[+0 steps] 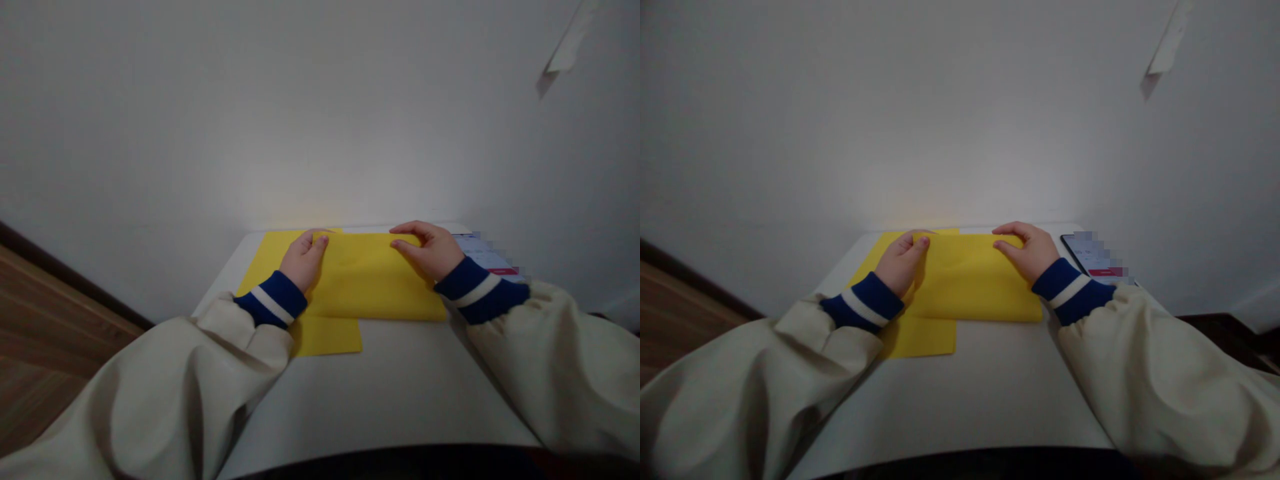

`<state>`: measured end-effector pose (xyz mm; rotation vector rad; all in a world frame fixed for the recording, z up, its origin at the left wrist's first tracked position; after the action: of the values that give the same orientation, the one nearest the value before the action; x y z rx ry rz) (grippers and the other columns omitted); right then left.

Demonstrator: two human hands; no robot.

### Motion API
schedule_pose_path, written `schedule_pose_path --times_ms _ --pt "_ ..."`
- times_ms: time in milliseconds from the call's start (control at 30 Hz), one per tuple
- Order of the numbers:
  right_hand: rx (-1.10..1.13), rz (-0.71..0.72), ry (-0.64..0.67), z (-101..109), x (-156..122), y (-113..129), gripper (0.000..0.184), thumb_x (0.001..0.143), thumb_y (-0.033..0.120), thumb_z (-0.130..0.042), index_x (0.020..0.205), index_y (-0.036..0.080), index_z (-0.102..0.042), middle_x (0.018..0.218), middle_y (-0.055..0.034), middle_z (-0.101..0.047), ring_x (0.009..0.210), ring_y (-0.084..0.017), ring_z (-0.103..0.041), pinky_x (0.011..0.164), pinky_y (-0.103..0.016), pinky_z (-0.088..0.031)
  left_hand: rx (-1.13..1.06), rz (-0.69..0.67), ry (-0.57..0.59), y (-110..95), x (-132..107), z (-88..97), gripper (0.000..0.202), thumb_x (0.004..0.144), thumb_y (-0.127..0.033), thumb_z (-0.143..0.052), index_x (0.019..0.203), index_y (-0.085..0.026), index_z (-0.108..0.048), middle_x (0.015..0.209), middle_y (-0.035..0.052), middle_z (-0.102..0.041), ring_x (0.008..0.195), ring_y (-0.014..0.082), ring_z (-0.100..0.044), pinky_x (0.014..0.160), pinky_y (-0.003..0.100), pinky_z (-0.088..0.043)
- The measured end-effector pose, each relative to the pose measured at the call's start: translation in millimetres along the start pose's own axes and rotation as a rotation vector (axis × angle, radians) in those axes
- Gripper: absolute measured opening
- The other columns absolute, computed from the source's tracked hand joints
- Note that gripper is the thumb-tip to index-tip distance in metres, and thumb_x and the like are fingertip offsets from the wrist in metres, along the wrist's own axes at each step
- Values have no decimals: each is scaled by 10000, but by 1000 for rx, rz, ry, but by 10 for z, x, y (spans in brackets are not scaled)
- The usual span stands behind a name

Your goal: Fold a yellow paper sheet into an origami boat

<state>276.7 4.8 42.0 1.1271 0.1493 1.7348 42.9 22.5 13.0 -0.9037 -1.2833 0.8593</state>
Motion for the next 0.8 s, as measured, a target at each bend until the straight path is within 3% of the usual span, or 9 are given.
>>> schedule_pose_path --times_ms 233,367,700,800 --pt "-10 -3 -3 6 -2 19 230 710 355 -629 881 215 -695 868 -39 -698 813 -203 -628 812 -384 -471 -68 34 -8 14 -6 -2 197 811 -330 -530 912 -174 -594 891 64 -670 833 184 -632 771 349 -514" --pt "-21 -15 -1 5 0 20 234 708 355 -628 881 212 -695 856 -39 -698 795 -202 -628 795 -381 -475 -96 27 1 -11 -14 -14 186 815 -344 -523 879 -179 -581 841 47 -670 769 169 -634 742 339 -518" --pt "12 -18 1 -7 5 2 228 709 353 -631 875 211 -696 858 -37 -700 808 -201 -627 811 -381 -467 37 -41 -21 -31 17 44 236 814 -387 -531 869 -167 -595 816 51 -659 742 177 -618 683 319 -504" --pt "27 -21 4 -12 3 9 219 714 345 -621 872 213 -698 858 -33 -702 802 -197 -627 807 -375 -469 66 -69 -50 -76 0 41 238 839 -357 -501 982 -186 -583 781 32 -641 693 157 -599 653 294 -485"
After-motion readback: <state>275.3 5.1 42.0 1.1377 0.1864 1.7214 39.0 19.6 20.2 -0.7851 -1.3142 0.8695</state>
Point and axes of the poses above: each hand's wrist, its own x-axis towards the middle knuckle, its own z-axis out of the back of the hand, y = z × x, the point moved 5 cm from there along x, towards the middle knuckle
